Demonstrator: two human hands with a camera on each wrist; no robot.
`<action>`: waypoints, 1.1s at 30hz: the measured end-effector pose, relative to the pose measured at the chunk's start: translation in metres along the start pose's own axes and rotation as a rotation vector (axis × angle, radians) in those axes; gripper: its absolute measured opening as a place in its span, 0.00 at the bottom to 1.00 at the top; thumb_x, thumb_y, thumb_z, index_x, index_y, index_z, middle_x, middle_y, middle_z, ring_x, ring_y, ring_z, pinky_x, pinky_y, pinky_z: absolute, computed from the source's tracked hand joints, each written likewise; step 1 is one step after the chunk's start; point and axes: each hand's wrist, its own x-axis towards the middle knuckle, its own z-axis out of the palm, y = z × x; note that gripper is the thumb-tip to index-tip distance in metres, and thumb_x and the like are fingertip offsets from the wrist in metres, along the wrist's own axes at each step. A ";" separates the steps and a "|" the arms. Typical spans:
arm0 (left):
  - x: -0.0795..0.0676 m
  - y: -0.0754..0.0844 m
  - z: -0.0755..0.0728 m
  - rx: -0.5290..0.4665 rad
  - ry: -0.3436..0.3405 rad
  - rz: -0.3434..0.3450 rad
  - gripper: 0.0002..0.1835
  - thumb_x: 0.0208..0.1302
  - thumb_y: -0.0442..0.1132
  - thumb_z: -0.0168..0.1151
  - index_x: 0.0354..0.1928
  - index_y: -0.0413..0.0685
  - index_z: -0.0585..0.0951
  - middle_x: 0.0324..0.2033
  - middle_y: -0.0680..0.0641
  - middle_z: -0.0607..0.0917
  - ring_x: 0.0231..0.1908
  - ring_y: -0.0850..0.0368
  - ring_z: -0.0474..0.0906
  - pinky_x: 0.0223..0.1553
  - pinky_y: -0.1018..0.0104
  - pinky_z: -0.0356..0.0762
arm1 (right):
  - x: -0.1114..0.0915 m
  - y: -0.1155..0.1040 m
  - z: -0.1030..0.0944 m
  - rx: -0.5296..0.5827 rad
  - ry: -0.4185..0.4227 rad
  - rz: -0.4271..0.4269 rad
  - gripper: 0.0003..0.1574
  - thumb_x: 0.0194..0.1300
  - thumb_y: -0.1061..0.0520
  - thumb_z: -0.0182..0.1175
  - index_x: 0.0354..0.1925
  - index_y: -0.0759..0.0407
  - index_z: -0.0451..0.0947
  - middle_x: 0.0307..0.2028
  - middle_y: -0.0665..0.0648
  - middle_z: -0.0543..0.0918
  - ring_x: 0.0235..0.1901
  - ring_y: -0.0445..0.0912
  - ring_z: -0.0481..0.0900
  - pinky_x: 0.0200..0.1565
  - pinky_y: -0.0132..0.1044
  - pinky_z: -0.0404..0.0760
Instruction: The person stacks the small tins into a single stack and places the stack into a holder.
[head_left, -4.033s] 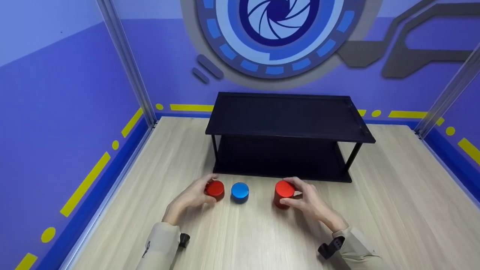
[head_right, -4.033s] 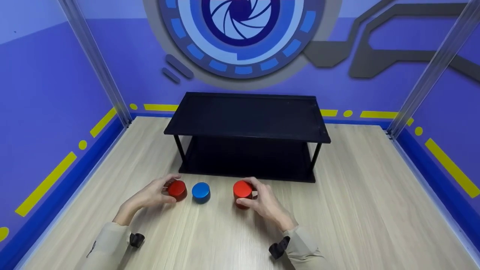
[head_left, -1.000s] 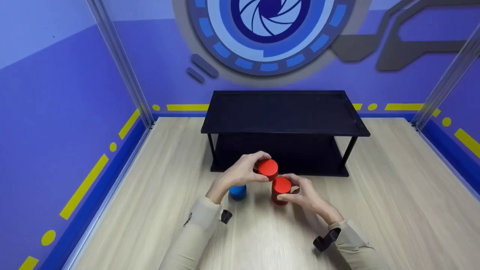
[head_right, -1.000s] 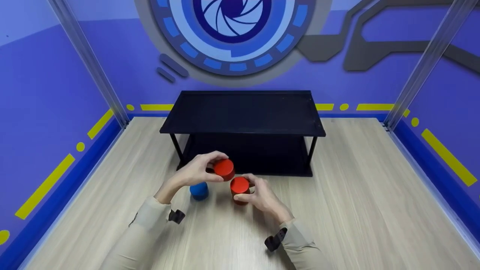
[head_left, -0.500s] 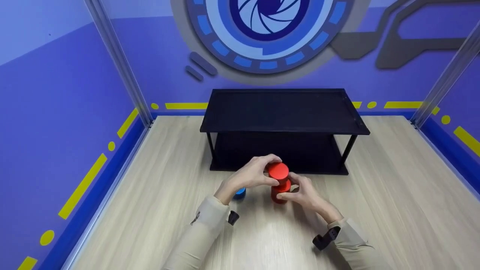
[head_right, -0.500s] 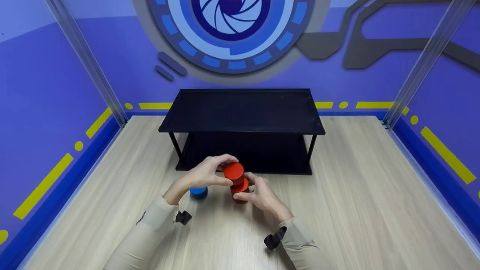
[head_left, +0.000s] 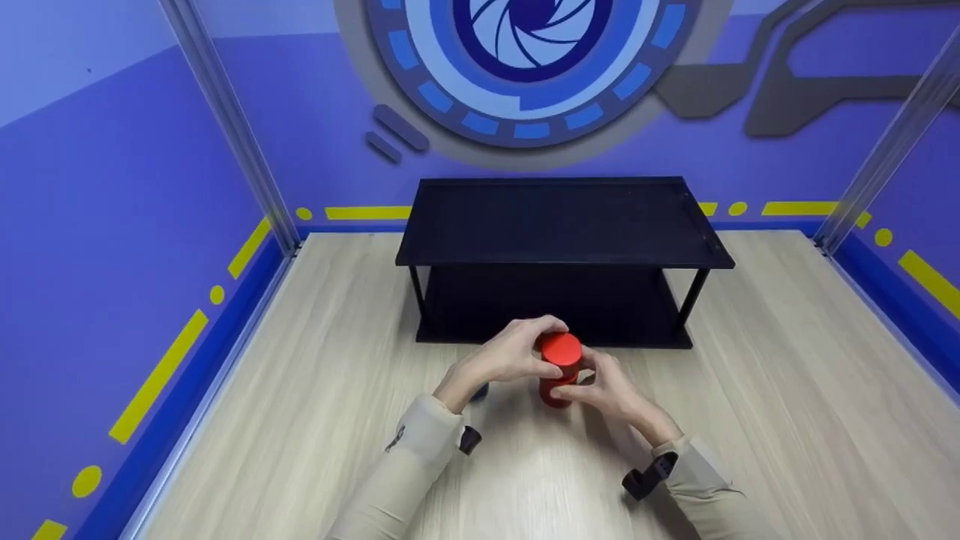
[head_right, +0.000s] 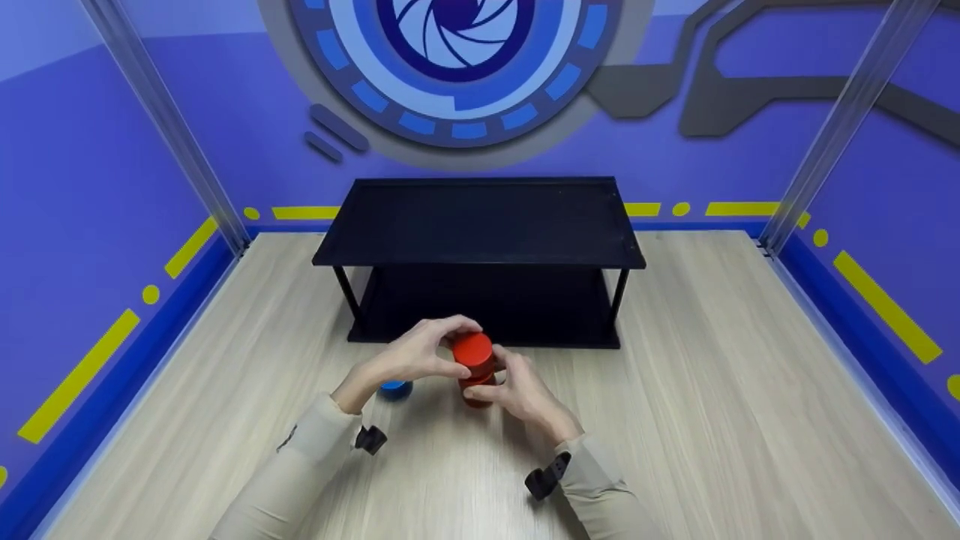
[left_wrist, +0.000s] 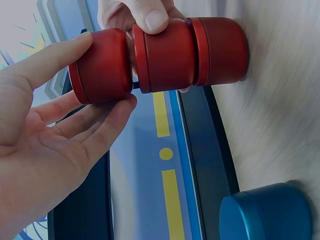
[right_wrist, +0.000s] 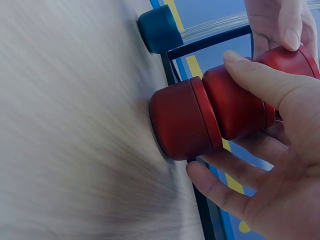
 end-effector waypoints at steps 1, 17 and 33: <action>0.000 0.000 0.000 -0.002 0.000 0.001 0.29 0.53 0.40 0.73 0.58 0.48 0.75 0.49 0.51 0.83 0.46 0.63 0.79 0.50 0.70 0.78 | 0.000 -0.003 0.000 -0.006 0.002 0.003 0.30 0.53 0.60 0.72 0.53 0.66 0.75 0.44 0.63 0.85 0.38 0.37 0.80 0.39 0.36 0.83; -0.003 -0.004 0.004 -0.040 -0.014 -0.014 0.32 0.54 0.41 0.72 0.61 0.49 0.73 0.51 0.50 0.82 0.48 0.62 0.79 0.52 0.67 0.78 | -0.008 -0.036 -0.004 0.009 0.015 0.004 0.28 0.51 0.64 0.72 0.50 0.69 0.76 0.43 0.64 0.84 0.35 0.31 0.78 0.38 0.35 0.83; -0.057 -0.036 -0.015 0.008 -0.069 -0.177 0.45 0.54 0.44 0.72 0.72 0.55 0.59 0.72 0.46 0.62 0.74 0.40 0.49 0.71 0.42 0.55 | 0.000 0.000 0.002 0.041 0.026 0.015 0.32 0.49 0.59 0.74 0.51 0.67 0.76 0.42 0.65 0.85 0.35 0.34 0.79 0.37 0.34 0.83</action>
